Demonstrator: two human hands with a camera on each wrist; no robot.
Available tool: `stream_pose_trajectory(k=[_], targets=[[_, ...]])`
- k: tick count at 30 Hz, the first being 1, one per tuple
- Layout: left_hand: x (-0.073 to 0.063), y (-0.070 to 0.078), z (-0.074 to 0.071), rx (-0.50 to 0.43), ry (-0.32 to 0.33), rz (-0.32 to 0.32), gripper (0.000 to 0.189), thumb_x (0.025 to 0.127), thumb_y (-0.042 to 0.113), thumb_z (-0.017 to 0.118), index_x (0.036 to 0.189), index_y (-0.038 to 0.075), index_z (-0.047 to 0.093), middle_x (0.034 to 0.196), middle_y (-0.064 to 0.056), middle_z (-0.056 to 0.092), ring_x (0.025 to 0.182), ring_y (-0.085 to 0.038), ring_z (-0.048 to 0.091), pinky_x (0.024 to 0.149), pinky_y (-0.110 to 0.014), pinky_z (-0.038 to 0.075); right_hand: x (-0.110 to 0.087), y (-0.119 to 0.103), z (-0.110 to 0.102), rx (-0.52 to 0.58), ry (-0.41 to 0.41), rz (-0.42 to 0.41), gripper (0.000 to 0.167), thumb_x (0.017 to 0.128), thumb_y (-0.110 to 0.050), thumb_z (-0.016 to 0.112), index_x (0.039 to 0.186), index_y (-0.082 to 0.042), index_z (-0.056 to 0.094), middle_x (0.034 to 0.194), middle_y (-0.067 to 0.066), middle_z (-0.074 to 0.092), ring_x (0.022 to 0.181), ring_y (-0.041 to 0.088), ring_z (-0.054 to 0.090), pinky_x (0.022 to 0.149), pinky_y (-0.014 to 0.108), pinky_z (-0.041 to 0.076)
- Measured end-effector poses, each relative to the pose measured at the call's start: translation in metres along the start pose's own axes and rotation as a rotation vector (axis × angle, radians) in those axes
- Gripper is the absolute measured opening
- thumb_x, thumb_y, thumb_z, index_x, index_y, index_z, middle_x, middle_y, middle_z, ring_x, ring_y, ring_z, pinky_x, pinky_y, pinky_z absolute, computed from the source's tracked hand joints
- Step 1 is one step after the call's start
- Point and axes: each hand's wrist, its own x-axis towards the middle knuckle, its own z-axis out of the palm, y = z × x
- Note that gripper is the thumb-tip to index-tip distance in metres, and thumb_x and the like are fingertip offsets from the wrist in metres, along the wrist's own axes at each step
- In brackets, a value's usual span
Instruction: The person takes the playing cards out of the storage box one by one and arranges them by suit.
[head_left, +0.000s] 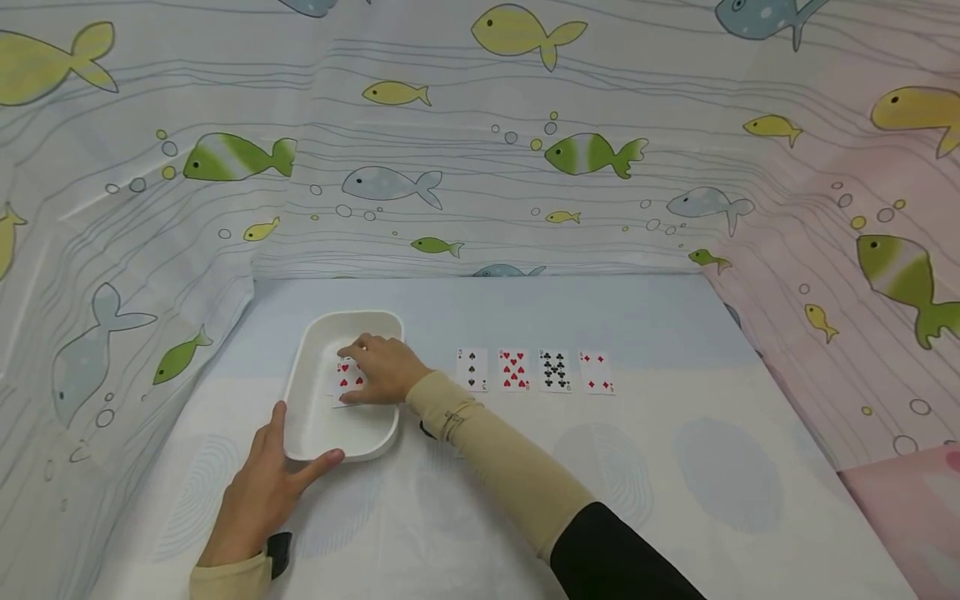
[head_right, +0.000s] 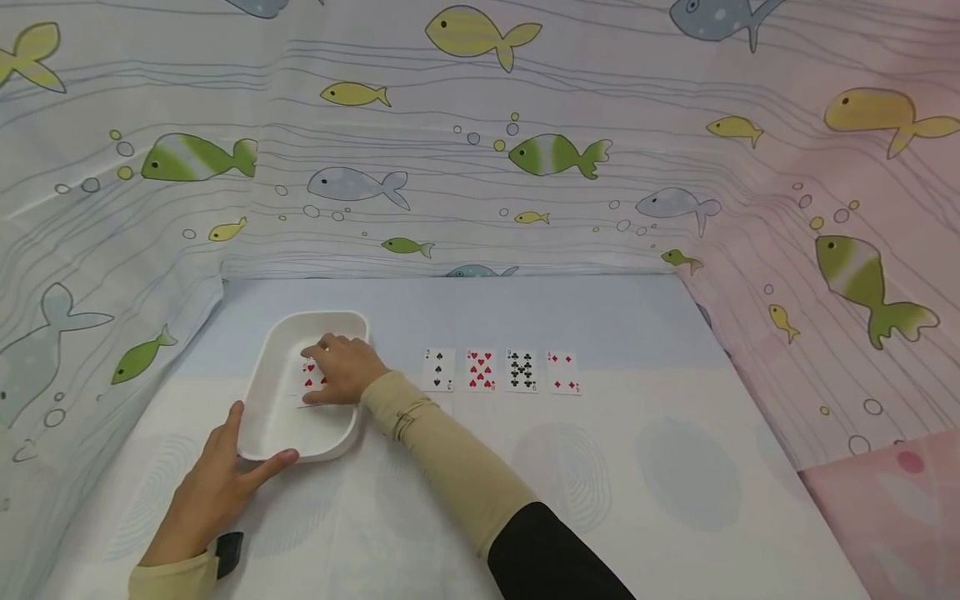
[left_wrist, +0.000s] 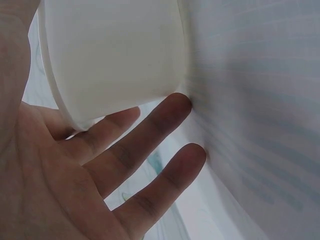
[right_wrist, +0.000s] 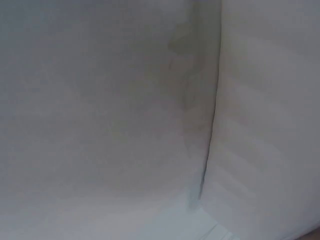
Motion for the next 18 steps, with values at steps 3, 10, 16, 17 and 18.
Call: stream_pose_trajectory(k=[3, 10, 16, 17, 18], targets=[[0.000, 0.000, 0.000, -0.001, 0.001, 0.000, 0.128, 0.085, 0.072, 0.065, 0.160, 0.005, -0.013, 0.155, -0.036, 0.020, 0.125, -0.056, 0.043, 0.091, -0.072, 0.040, 0.002, -0.002, 0.005, -0.102, -0.027, 0.013, 0.078, 0.085, -0.068, 0.067, 0.151, -0.029, 0.048, 0.141, -0.008, 0.053, 0.124, 0.005, 0.051, 0.103, 0.028, 0.040], [0.002, -0.001, 0.002, 0.000, -0.017, -0.034, 0.129, 0.084, 0.075, 0.063, 0.160, 0.006, -0.015, 0.157, -0.035, 0.017, 0.129, -0.056, 0.039, 0.094, -0.073, 0.038, 0.005, -0.004, 0.011, -0.201, -0.093, 0.043, 0.082, 0.086, -0.069, 0.064, 0.154, -0.028, 0.044, 0.148, -0.009, 0.051, 0.132, 0.006, 0.049, 0.105, 0.029, 0.037], [0.002, 0.000, 0.002, -0.001, -0.020, -0.054, 0.131, 0.083, 0.077, 0.063, 0.160, 0.006, -0.016, 0.158, -0.035, 0.016, 0.129, -0.056, 0.039, 0.096, -0.073, 0.038, 0.006, -0.006, 0.014, -0.247, -0.126, 0.050, 0.081, 0.088, -0.069, 0.062, 0.153, -0.025, 0.044, 0.149, -0.008, 0.052, 0.133, 0.010, 0.051, 0.106, 0.032, 0.037], [0.001, 0.000, 0.002, 0.002, -0.015, -0.052, 0.131, 0.083, 0.076, 0.063, 0.160, 0.006, -0.015, 0.158, -0.035, 0.016, 0.128, -0.056, 0.040, 0.095, -0.073, 0.038, 0.006, -0.007, 0.013, -0.249, -0.126, 0.050, 0.081, 0.088, -0.068, 0.062, 0.153, -0.025, 0.044, 0.149, -0.008, 0.052, 0.133, 0.011, 0.051, 0.105, 0.032, 0.038], [0.001, 0.000, 0.002, 0.005, -0.010, -0.048, 0.130, 0.083, 0.076, 0.063, 0.160, 0.005, -0.015, 0.157, -0.035, 0.017, 0.128, -0.056, 0.040, 0.095, -0.073, 0.038, 0.005, -0.007, 0.013, -0.251, -0.126, 0.047, 0.080, 0.088, -0.068, 0.062, 0.153, -0.025, 0.044, 0.148, -0.008, 0.053, 0.132, 0.010, 0.052, 0.104, 0.032, 0.038]])
